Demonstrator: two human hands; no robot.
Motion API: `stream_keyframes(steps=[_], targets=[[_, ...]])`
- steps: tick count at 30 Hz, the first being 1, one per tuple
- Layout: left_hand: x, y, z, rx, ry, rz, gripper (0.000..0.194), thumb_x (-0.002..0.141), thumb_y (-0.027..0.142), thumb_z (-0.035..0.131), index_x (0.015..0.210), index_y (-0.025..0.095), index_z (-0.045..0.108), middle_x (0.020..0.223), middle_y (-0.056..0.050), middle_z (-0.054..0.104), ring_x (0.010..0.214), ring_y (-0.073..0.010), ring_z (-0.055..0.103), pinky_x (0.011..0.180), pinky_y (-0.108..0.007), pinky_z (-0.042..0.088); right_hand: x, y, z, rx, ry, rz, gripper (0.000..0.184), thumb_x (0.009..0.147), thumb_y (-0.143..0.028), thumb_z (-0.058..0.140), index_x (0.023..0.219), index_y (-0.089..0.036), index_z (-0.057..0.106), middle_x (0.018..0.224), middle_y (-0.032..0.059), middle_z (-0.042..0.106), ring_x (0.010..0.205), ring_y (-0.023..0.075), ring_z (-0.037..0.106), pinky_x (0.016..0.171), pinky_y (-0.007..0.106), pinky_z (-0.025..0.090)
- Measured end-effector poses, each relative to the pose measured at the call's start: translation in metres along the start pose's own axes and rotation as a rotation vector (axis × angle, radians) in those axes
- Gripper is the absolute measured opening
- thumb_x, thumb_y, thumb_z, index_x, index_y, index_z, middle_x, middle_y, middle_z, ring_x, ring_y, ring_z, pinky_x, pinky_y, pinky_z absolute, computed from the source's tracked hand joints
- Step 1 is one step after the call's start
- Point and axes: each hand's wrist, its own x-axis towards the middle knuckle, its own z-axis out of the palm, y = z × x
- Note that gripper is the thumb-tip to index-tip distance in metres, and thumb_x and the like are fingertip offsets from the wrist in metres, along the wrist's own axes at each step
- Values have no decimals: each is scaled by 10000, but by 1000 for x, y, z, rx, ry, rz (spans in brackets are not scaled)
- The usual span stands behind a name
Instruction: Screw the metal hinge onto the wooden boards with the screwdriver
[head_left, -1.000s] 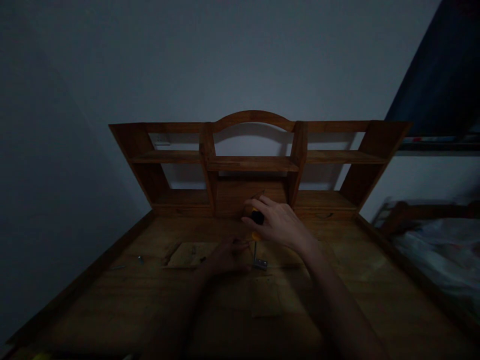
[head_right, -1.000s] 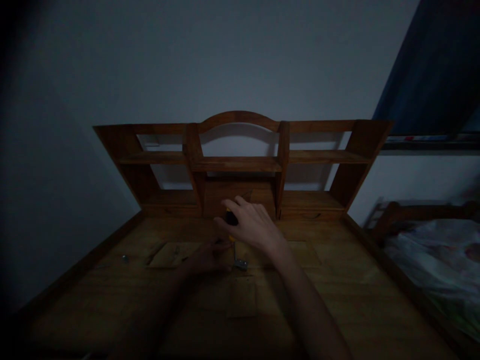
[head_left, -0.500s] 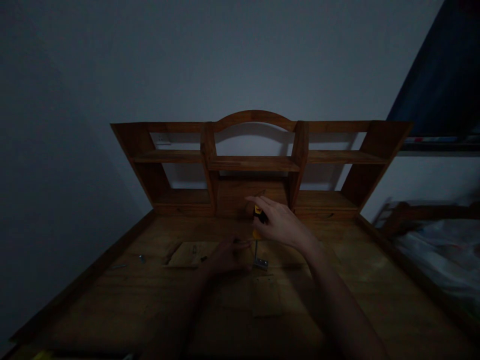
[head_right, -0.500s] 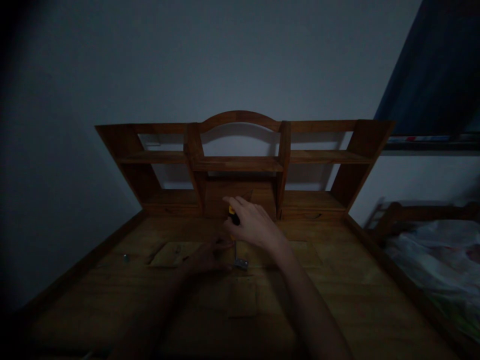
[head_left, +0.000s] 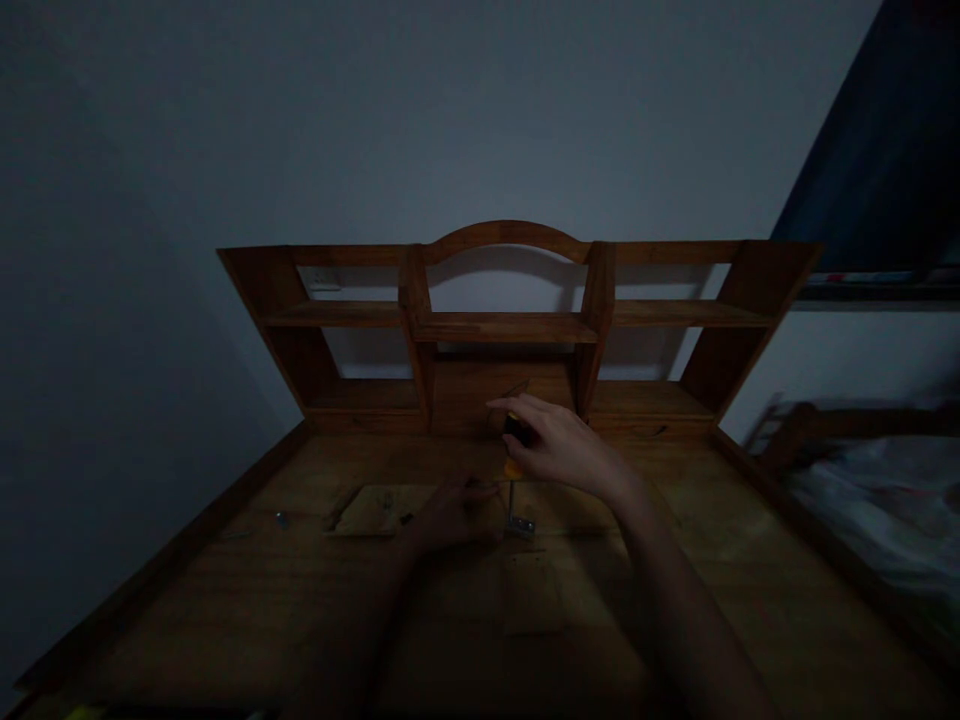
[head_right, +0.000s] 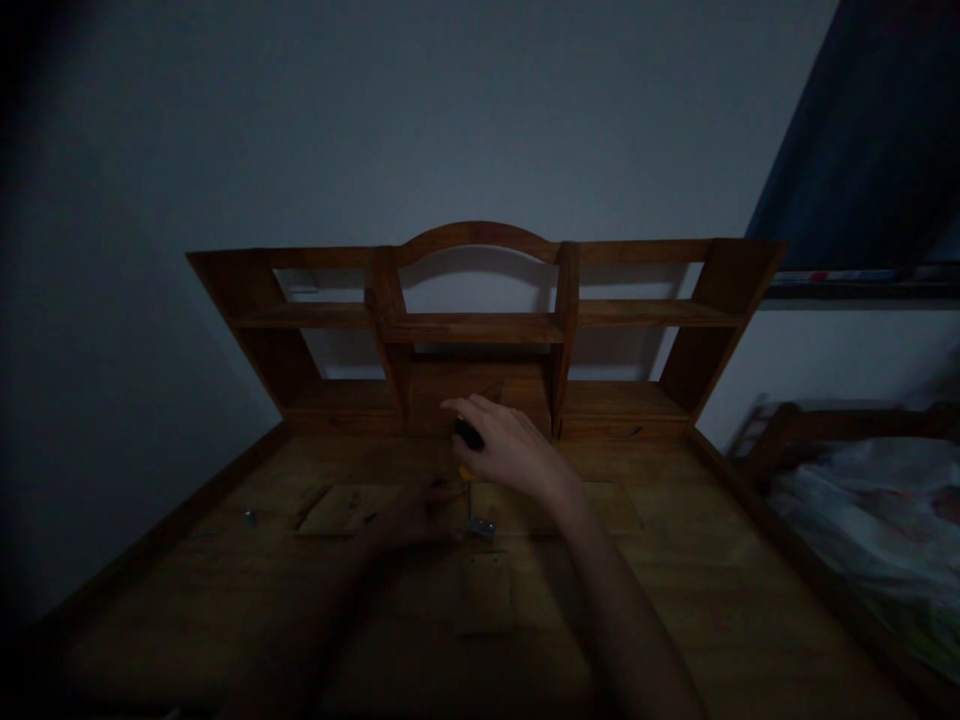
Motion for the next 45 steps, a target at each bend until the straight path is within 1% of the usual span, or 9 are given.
stream_keyframes(steps=[6,11,14,19,22,29,33,37,45], targets=[[-1,2,-1,17,3,12,790,651,669,739,1346,343,556,1341,-78,509,1199,-324,504,1036,-461,414,1,1,6,-98,15,118,375,947,-491,495,1215,-232,541,1168,79,633,1034,254,622,902,409,473],[0,-3,2,-20,0,-7,798,618,659,769,1326,345,575,1330,-81,513,1189,-327,509,1025,-479,418,-4,3,1,3,-8,55,549,877,-262,569,1398,-249,397,1363,74,522,1209,236,535,1000,394,433],[1,-6,3,-36,-7,-1,803,624,651,770,1334,333,569,1312,-84,527,1178,-313,518,1024,-471,419,-6,6,1,19,-3,44,544,891,-253,568,1404,-241,390,1383,84,503,1253,231,500,1031,387,408],[1,-6,3,-9,-14,-10,795,624,660,763,1328,341,574,1318,-81,520,1179,-313,515,1024,-470,416,-3,2,5,-64,27,98,334,921,-428,574,1176,-223,509,1087,66,639,997,225,623,826,342,472],[1,-5,3,-2,-15,-16,787,627,655,765,1326,350,573,1342,-73,506,1201,-311,505,1038,-468,405,-2,-2,4,-128,26,157,336,917,-511,548,1073,-216,515,972,61,648,908,235,635,768,342,458],[2,-7,4,-16,-26,-12,794,639,628,770,1346,336,553,1317,-85,528,1181,-306,518,1022,-469,412,-6,-2,-4,-46,-9,58,388,892,-254,565,1263,-232,455,1215,57,589,1078,208,588,887,325,445],[2,-7,5,-26,2,-18,777,620,623,786,1316,347,580,1324,-84,520,1195,-309,504,1027,-470,403,-3,-4,0,-94,6,82,251,946,-390,530,1142,-234,507,1053,36,643,931,201,626,779,314,455],[1,-7,4,-54,-4,-26,768,625,614,788,1317,355,580,1333,-82,516,1202,-320,500,1031,-487,397,-2,-5,0,-185,19,139,334,929,-535,506,1040,-220,522,930,35,654,823,222,634,699,329,445],[2,-3,0,-49,-29,-12,779,647,638,761,1338,342,560,1329,-83,513,1198,-306,508,1028,-472,408,-7,-1,-9,-61,-18,65,403,897,-254,549,1290,-238,464,1227,53,601,1089,208,589,902,325,439]])
